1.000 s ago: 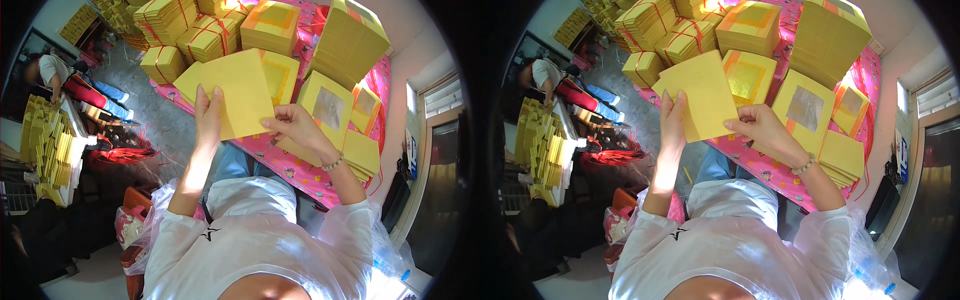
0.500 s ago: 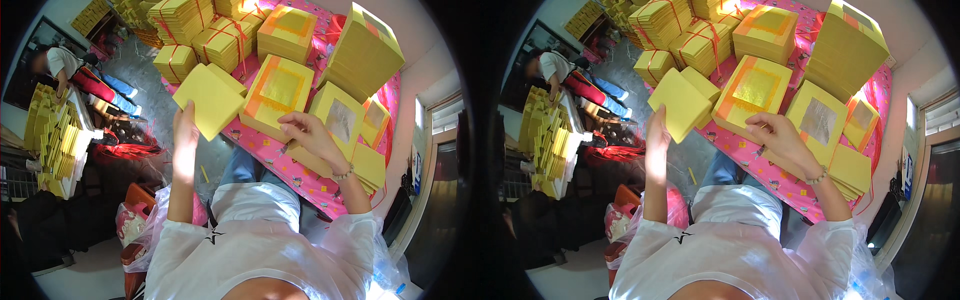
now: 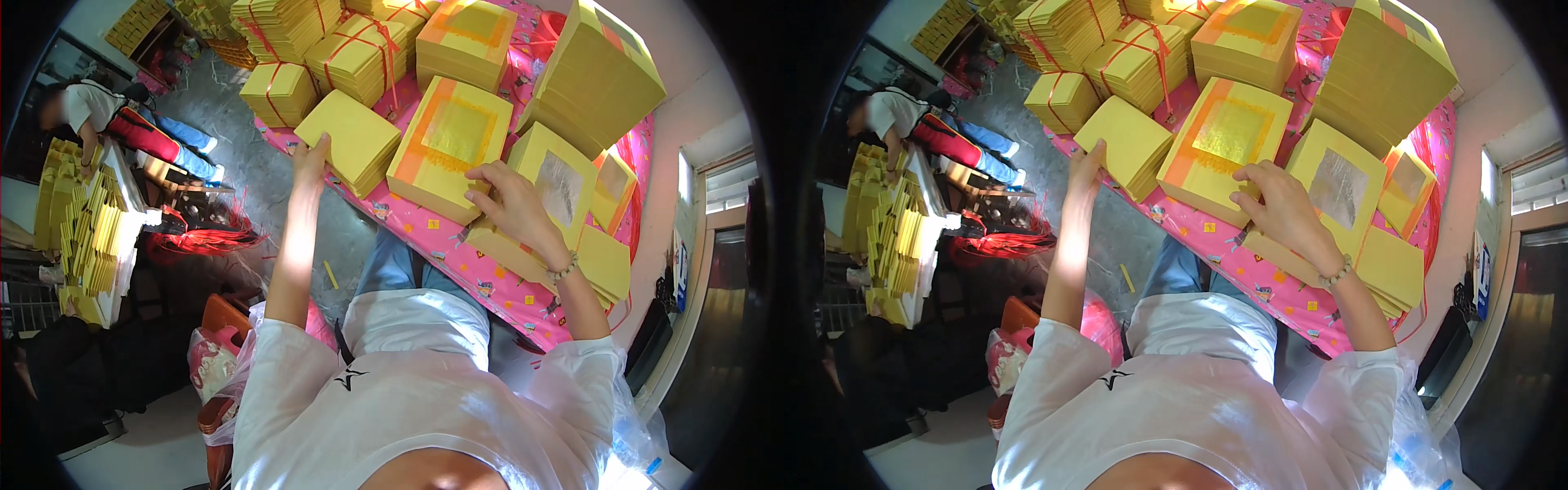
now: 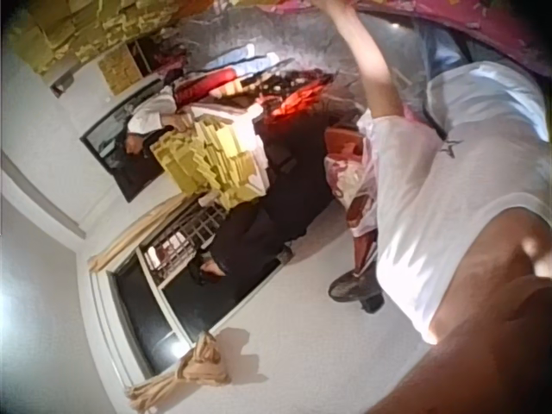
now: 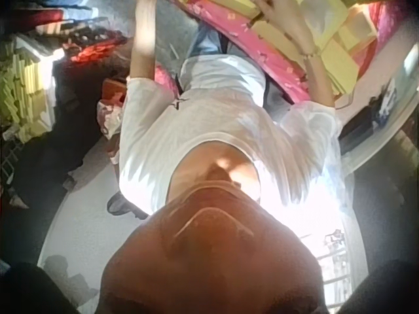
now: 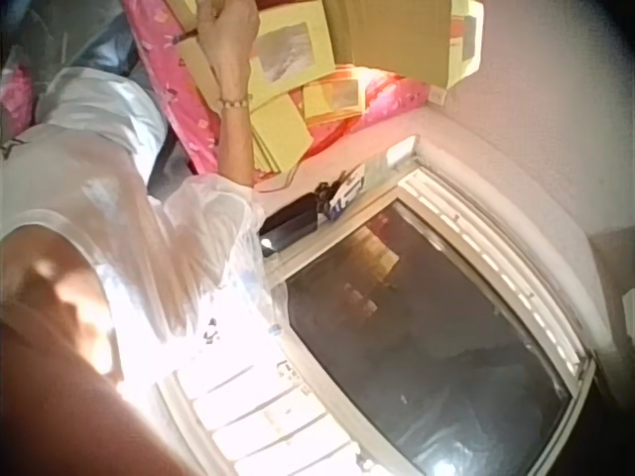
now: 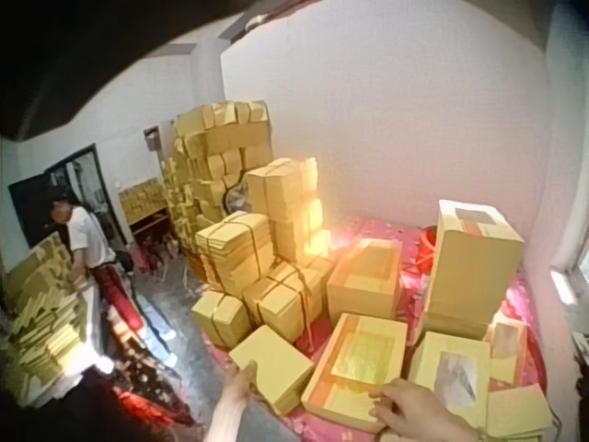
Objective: The person repeatedly picks up yellow rectangular paper sheets from a stack on a pink tablecloth, folds them in half, and places them onto a separate pile. The process is continuous and repetitive, with the person handling the paper by hand without tools.
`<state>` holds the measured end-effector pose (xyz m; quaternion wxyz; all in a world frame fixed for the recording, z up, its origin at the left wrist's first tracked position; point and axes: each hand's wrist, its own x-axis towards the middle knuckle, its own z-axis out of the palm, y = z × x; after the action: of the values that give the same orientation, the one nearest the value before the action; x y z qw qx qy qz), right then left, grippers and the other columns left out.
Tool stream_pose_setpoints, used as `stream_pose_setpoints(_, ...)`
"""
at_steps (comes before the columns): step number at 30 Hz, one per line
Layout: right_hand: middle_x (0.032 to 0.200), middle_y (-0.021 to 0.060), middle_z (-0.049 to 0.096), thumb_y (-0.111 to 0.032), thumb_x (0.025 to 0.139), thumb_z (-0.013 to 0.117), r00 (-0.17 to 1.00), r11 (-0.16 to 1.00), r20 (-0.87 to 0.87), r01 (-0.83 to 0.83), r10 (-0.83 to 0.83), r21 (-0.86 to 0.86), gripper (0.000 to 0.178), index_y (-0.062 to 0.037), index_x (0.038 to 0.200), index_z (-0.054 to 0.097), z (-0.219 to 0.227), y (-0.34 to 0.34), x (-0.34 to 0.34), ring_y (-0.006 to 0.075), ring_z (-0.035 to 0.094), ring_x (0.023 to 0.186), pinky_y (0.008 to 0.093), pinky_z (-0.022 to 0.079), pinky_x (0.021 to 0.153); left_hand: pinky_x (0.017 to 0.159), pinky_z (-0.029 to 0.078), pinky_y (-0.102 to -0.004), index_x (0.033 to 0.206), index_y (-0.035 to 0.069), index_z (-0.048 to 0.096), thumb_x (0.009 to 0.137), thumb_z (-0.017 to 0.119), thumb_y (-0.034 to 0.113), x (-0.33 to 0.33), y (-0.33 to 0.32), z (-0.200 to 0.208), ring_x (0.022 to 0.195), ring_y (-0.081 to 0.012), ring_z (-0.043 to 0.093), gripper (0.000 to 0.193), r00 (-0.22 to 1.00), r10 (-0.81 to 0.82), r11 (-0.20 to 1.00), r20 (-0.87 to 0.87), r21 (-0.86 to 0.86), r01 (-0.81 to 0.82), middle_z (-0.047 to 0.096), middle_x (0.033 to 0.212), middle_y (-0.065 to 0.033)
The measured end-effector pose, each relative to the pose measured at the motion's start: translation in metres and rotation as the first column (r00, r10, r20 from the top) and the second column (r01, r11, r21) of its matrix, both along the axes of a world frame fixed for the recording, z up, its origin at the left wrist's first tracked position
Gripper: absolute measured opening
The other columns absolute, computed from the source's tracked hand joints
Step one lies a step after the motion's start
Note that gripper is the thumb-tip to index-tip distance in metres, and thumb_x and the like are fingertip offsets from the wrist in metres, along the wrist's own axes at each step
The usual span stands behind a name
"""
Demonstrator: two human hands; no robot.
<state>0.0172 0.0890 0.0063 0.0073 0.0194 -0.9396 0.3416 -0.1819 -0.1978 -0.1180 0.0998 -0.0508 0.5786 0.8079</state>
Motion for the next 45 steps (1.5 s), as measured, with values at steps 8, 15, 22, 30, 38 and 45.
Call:
stream_pose_setpoints(8,0.091,0.0121,0.056,-0.022,0.068,0.076,0.984,0.895,-0.12,-0.062,0.128,0.441,0.043,-0.003,0.102,0.057,-0.011,-0.011,-0.003,0.0291,0.057,0.087,0.039,0.048,0.074,0.066,0.055,-0.0326,0.112,0.001,0.056,0.089,0.06,0.014,-0.002,0.004,-0.004,0.085,-0.0178,0.065,0.027,0.999,0.021,0.985,-0.039,-0.172,-0.027,0.065,0.1,-0.0101)
stream_pose_setpoints(15,0.09,0.0109,0.055,-0.024,0.065,0.078,0.99,0.841,-0.08,-0.057,0.118,0.539,0.044,-0.0036,0.097,0.056,-0.019,-0.016,-0.009,0.0272,0.058,0.084,0.0378,0.05,0.068,0.063,0.049,-0.0276,0.102,-0.005,0.057,0.083,0.068,0.016,-0.019,-0.007,-0.028,0.077,-0.0165,0.063,0.031,0.954,0.081,0.872,-0.287,-0.443,-0.207,0.065,0.091,-0.0103)
stream_pose_setpoints(22,0.082,0.0113,0.059,-0.023,0.071,0.074,0.991,0.886,-0.061,-0.077,0.118,0.457,0.028,-0.0039,0.087,0.062,-0.012,-0.011,-0.006,0.0289,0.062,0.078,0.0396,0.049,0.065,0.05,0.047,-0.0278,0.099,-0.003,0.058,0.082,0.07,0.015,-0.022,-0.009,-0.019,0.065,-0.0129,0.061,0.027,0.999,0.032,0.956,-0.026,-0.291,-0.038,0.065,0.087,-0.0089)
stream_pose_setpoints(30,0.074,0.0148,0.063,-0.021,0.081,0.063,0.993,0.972,-0.08,-0.065,0.085,0.225,0.019,-0.0028,0.076,0.068,-0.007,-0.004,-0.008,0.0322,0.062,0.071,0.0433,0.048,0.063,0.055,0.049,-0.0278,0.106,-0.008,0.048,0.078,0.074,0.021,-0.015,-0.005,-0.022,0.066,-0.0158,0.063,0.049,0.954,0.154,0.833,-0.259,-0.485,-0.266,0.064,0.082,-0.0109)
stream_pose_setpoints(38,0.07,0.0179,0.064,-0.021,0.081,0.063,1.0,0.994,0.004,0.028,-0.029,0.104,0.021,-0.001,0.079,0.069,-0.004,0.001,-0.01,0.0341,0.062,0.067,0.0421,0.049,0.064,0.067,0.049,-0.033,0.12,-0.013,0.04,0.079,0.07,0.039,-0.01,-0.007,-0.022,0.073,-0.0225,0.062,0.073,0.929,0.174,0.683,-0.328,-0.639,-0.354,0.063,0.085,-0.0164)
stream_pose_setpoints(45,0.075,0.0179,0.066,-0.023,0.082,0.063,0.998,0.995,0.02,0.058,-0.06,0.085,0.022,-0.0027,0.087,0.071,-0.005,0.005,-0.012,0.0337,0.064,0.069,0.0408,0.05,0.066,0.072,0.047,-0.0347,0.124,-0.009,0.04,0.081,0.068,0.035,0.014,-0.003,-0.009,0.08,-0.024,0.058,0.068,0.879,0.157,0.542,-0.451,-0.704,-0.459,0.053,0.103,-0.0195)
